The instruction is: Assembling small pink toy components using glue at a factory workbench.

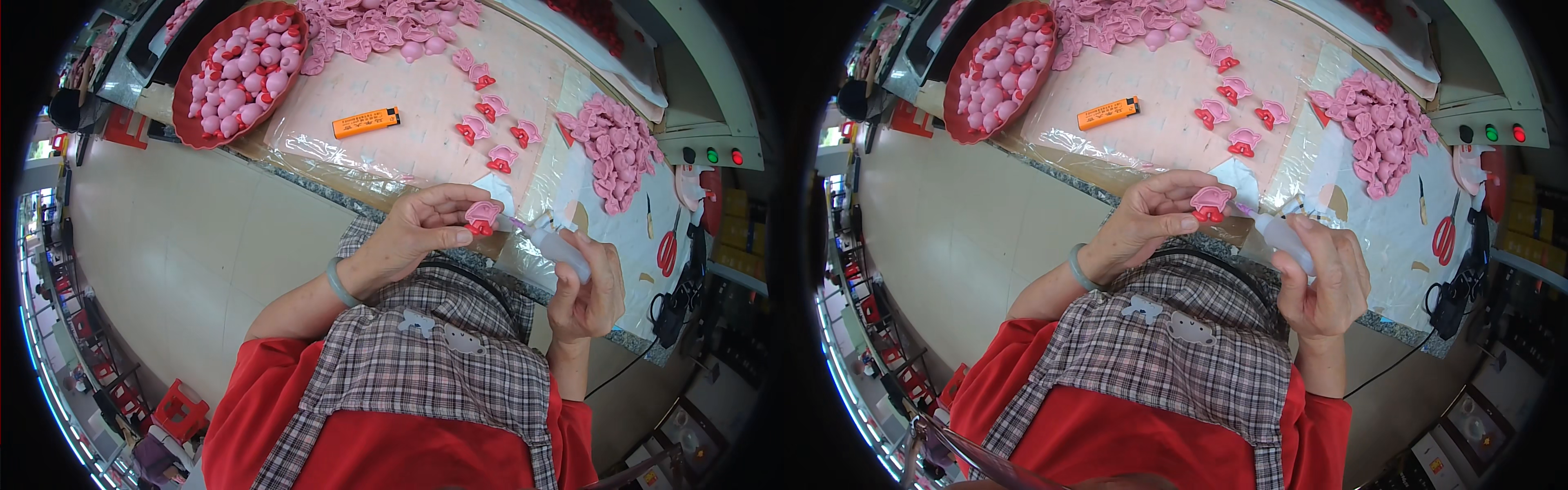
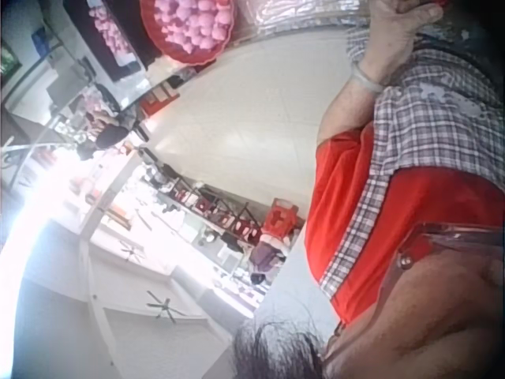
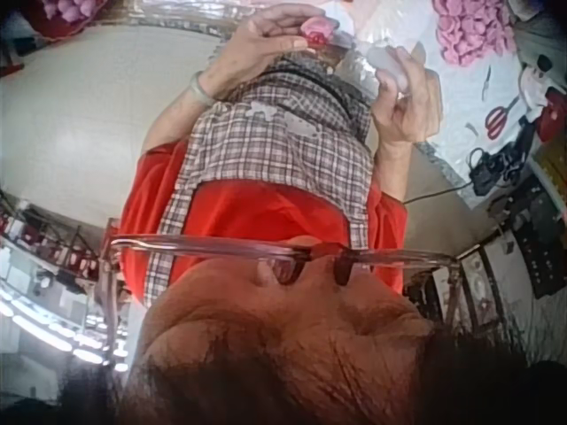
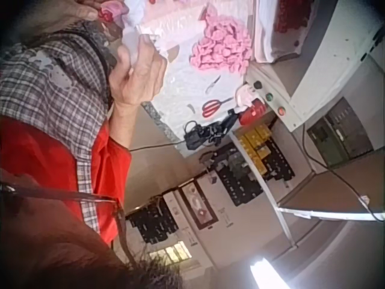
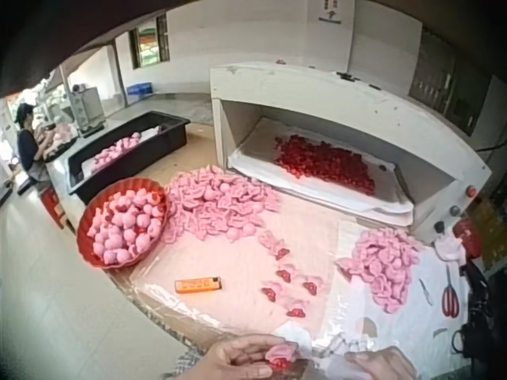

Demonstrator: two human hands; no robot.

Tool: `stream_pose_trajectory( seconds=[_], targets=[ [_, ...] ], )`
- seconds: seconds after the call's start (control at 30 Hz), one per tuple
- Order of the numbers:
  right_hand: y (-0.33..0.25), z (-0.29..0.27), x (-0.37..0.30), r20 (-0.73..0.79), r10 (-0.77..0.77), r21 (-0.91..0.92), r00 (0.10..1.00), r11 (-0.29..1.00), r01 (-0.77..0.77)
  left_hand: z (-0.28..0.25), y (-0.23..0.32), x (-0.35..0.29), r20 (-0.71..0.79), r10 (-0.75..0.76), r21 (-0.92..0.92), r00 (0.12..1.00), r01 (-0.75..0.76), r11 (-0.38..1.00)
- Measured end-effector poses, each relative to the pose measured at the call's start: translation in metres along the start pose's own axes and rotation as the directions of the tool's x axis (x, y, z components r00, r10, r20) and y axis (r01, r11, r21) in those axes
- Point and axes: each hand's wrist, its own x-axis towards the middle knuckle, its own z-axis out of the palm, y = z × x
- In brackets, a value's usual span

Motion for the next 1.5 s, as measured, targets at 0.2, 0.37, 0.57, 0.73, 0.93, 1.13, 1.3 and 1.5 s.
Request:
stream_pose_trajectory(
  seconds=[0.2,0.37,0.57,0.73,0.93,1.13,1.3,1.5],
  targets=[
    [-0.0006,0.0006,-0.0012,0.008,-0.017,0.03,1.0,0.999,0.017,-0.0013,-0.001,0.0004,-0.01,0.018,0.01,1.0,-0.018,1.0],
    [-0.0008,0.0004,-0.0002,0.016,-0.028,0.02,0.999,0.999,0.028,-0.0003,0.0006,0.0008,-0.019,0.009,0.014,1.0,-0.009,1.0],
    [-0.0023,0.0028,0.0005,0.028,-0.038,0.016,0.999,0.999,0.037,-0.003,-0.0016,0.0006,-0.022,0.018,0.018,1.0,-0.018,1.0],
    [-0.0026,0.0033,0.0008,0.034,-0.029,0.006,0.999,1.0,0.029,-0.0024,-0.0002,0.0002,-0.02,0.008,0.019,1.0,-0.008,1.0],
    [-0.0046,0.0043,0.0024,0.051,-0.03,0.005,0.998,1.0,0.03,-0.0025,-0.0006,0.0,-0.018,0.022,0.023,1.0,-0.022,0.999],
    [-0.0053,0.0043,0.0031,0.067,-0.024,-0.007,0.997,1.0,0.025,-0.0026,-0.0006,-0.0003,-0.023,0.003,0.022,1.0,-0.002,1.0],
    [-0.0054,0.004,0.0049,0.072,-0.024,-0.023,0.997,0.999,0.026,-0.0019,-0.0005,-0.0009,-0.015,0.025,0.06,1.0,-0.024,0.998],
    [-0.004,0.0037,0.0049,0.069,-0.016,-0.024,0.997,1.0,0.017,0.0007,0.0021,-0.0008,-0.005,0.005,0.082,1.0,-0.005,0.997]
  ],
)
